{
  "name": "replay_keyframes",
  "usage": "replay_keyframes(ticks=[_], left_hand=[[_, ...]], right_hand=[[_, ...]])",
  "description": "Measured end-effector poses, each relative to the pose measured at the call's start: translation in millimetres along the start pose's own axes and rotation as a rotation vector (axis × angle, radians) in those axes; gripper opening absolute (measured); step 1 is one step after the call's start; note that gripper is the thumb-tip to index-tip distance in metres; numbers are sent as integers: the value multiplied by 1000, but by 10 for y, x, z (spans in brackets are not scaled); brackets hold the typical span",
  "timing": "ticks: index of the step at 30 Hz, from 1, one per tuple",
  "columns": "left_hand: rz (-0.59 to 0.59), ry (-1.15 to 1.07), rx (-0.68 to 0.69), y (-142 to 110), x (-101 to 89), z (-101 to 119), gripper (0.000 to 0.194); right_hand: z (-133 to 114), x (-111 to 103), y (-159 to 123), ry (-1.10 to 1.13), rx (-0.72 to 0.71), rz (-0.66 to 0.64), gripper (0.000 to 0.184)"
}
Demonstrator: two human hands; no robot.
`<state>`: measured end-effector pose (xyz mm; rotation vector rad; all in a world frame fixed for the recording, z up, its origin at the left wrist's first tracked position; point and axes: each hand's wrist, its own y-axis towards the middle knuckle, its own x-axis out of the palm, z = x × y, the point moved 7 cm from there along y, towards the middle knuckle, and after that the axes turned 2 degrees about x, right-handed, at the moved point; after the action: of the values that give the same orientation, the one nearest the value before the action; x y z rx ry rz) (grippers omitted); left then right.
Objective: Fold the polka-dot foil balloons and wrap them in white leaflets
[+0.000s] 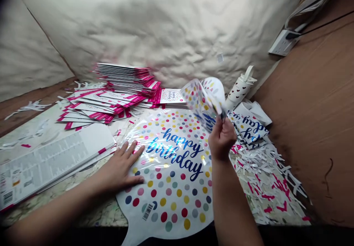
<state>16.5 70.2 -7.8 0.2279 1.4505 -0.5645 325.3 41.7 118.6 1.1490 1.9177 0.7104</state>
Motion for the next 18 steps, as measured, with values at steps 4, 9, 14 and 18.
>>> replay_keyframes(ticks=[4, 9, 14, 18], left_hand=[[19, -86, 14, 24, -160, -114, 74], [388, -300, -134, 162, -632, -640, 56], [356, -454, 144, 684, -658, -590, 68], [360, -547, 367, 984, -661, -226, 62]], right_hand=[[-268, -93, -469, 247, -442, -455, 31], [-171, -48, -1404, 331, -645, -1073, 42], [153, 9, -1609, 357, -528, -1272, 42], [164, 15, -1580, 376, -504, -1289, 42]])
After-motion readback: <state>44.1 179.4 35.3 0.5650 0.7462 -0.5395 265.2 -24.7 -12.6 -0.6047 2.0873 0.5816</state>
